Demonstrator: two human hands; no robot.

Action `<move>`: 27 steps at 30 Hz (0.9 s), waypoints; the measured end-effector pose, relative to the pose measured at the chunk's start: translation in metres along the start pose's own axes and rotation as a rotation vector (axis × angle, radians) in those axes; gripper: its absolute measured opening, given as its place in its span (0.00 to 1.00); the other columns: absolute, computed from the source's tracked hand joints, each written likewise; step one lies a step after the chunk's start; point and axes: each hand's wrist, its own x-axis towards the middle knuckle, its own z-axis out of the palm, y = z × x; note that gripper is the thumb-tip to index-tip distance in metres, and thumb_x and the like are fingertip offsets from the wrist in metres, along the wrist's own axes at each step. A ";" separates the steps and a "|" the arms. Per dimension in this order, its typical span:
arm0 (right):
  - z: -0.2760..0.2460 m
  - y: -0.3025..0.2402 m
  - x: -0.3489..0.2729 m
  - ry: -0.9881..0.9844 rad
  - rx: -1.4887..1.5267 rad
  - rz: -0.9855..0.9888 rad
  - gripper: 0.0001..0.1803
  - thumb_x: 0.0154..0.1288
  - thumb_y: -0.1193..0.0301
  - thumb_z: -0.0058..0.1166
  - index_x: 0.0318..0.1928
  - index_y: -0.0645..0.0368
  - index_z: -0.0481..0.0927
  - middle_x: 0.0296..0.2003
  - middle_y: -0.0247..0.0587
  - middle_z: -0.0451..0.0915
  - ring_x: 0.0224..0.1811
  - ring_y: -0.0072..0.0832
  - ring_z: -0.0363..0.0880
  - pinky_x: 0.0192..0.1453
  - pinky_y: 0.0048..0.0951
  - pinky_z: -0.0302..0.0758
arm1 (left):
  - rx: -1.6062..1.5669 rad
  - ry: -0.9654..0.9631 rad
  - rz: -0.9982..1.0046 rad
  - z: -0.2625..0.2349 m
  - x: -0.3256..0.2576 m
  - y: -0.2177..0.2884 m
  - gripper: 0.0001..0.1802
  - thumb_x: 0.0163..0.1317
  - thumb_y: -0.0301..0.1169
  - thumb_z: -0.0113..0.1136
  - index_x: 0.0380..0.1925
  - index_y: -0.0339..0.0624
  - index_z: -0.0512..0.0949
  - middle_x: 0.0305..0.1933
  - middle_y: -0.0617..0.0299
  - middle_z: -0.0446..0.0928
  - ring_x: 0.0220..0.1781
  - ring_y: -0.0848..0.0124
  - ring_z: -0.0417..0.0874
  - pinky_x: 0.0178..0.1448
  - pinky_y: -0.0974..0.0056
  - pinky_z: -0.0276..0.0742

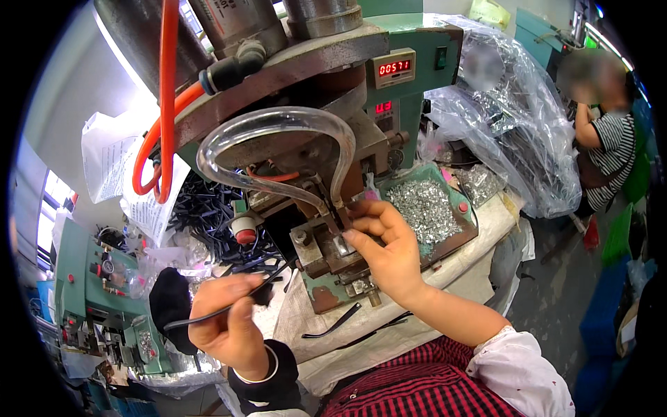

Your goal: The person repeatedly picks small metallic components from a tray and places them into a press machine, then removes the assembled black plastic pieces and sets them aside. The cycle continues with consistent hand movements and machine operation.

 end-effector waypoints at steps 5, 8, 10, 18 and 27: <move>0.002 -0.004 0.004 0.045 0.086 0.132 0.20 0.69 0.81 0.59 0.59 0.67 0.71 0.44 0.40 0.84 0.47 0.19 0.79 0.56 0.21 0.74 | -0.083 0.099 -0.047 0.029 0.026 -0.019 0.05 0.72 0.23 0.59 0.42 0.32 0.81 0.42 0.51 0.85 0.37 0.69 0.85 0.33 0.70 0.84; 0.012 -0.014 0.003 0.032 0.239 0.097 0.20 0.69 0.81 0.58 0.59 0.67 0.71 0.43 0.39 0.85 0.47 0.18 0.80 0.54 0.20 0.74 | -0.039 0.128 -0.101 0.028 0.026 -0.019 0.06 0.72 0.25 0.60 0.43 0.32 0.81 0.42 0.52 0.84 0.36 0.70 0.84 0.32 0.71 0.82; 0.012 -0.026 -0.004 0.063 0.173 0.106 0.21 0.69 0.81 0.57 0.60 0.66 0.71 0.43 0.39 0.85 0.46 0.20 0.80 0.52 0.22 0.75 | 0.027 0.175 -0.251 0.024 0.021 -0.009 0.06 0.71 0.24 0.60 0.42 0.32 0.81 0.41 0.52 0.85 0.33 0.70 0.83 0.30 0.70 0.80; -0.097 -0.024 0.009 0.168 -1.402 -0.356 0.18 0.55 0.70 0.69 0.47 0.57 0.85 0.59 0.62 0.74 0.71 0.56 0.66 0.64 0.52 0.72 | 0.431 -0.405 0.465 0.051 -0.024 0.002 0.14 0.48 0.19 0.68 0.37 0.40 0.87 0.43 0.54 0.86 0.28 0.67 0.82 0.31 0.67 0.74; -0.168 0.032 0.033 0.286 -1.161 -0.515 0.07 0.54 0.74 0.68 0.34 0.59 0.84 0.43 0.47 0.83 0.52 0.47 0.78 0.59 0.44 0.73 | 0.419 -0.432 0.555 0.069 -0.028 -0.025 0.12 0.49 0.22 0.73 0.36 0.41 0.85 0.41 0.56 0.87 0.20 0.73 0.76 0.22 0.68 0.65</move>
